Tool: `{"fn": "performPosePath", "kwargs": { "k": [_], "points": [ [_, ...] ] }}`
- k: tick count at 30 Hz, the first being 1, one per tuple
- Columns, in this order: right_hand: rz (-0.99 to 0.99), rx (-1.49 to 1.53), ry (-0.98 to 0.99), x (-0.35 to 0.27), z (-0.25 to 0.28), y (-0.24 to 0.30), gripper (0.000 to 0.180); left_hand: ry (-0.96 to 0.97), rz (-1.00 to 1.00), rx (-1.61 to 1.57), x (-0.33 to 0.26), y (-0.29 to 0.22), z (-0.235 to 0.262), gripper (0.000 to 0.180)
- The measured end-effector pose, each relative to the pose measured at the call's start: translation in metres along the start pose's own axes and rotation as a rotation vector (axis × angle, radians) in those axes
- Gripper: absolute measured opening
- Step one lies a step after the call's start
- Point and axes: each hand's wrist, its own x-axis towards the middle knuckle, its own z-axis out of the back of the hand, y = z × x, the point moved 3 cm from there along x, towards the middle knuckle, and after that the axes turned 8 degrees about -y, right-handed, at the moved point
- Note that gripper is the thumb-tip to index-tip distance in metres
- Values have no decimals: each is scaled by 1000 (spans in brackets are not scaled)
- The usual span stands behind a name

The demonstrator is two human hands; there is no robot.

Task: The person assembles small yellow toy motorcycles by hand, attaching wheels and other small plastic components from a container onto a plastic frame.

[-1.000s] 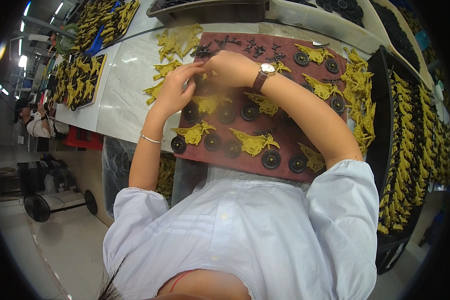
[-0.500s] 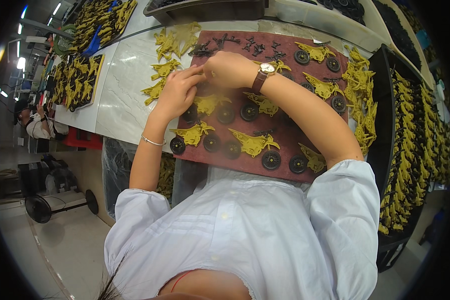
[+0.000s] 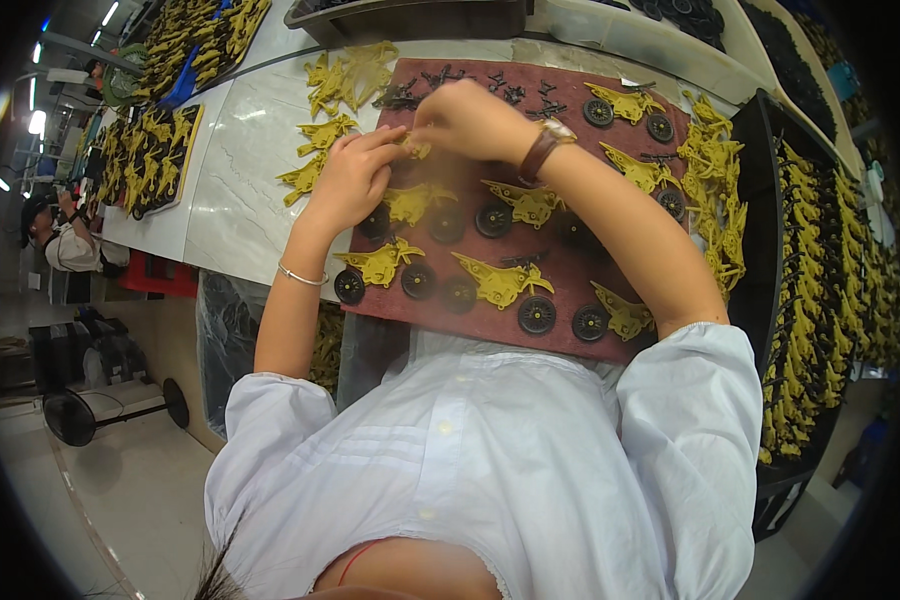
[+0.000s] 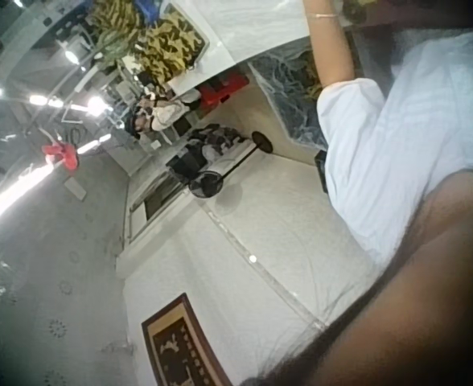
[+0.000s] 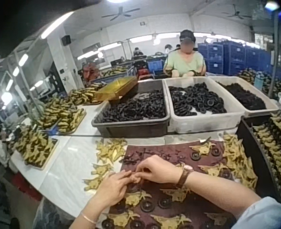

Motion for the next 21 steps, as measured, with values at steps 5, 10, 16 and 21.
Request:
{"fn": "performPosePath", "kwargs": {
  "k": [5, 10, 16, 21],
  "points": [
    [-667, 853, -81, -22, 45, -7, 33, -38, 16, 13, 10, -8, 6, 26],
    [-735, 934, -71, -43, 48, -9, 34, -47, -41, -111, 45, -41, -6, 19],
    [-699, 808, -111, -53, 50, -9, 34, 80, -85, 26, 61, -53, -24, 20],
    [-614, 665, -22, -54, 56, 5, 31, -64, -171, -39, 53, -58, -21, 19]
  ]
}}
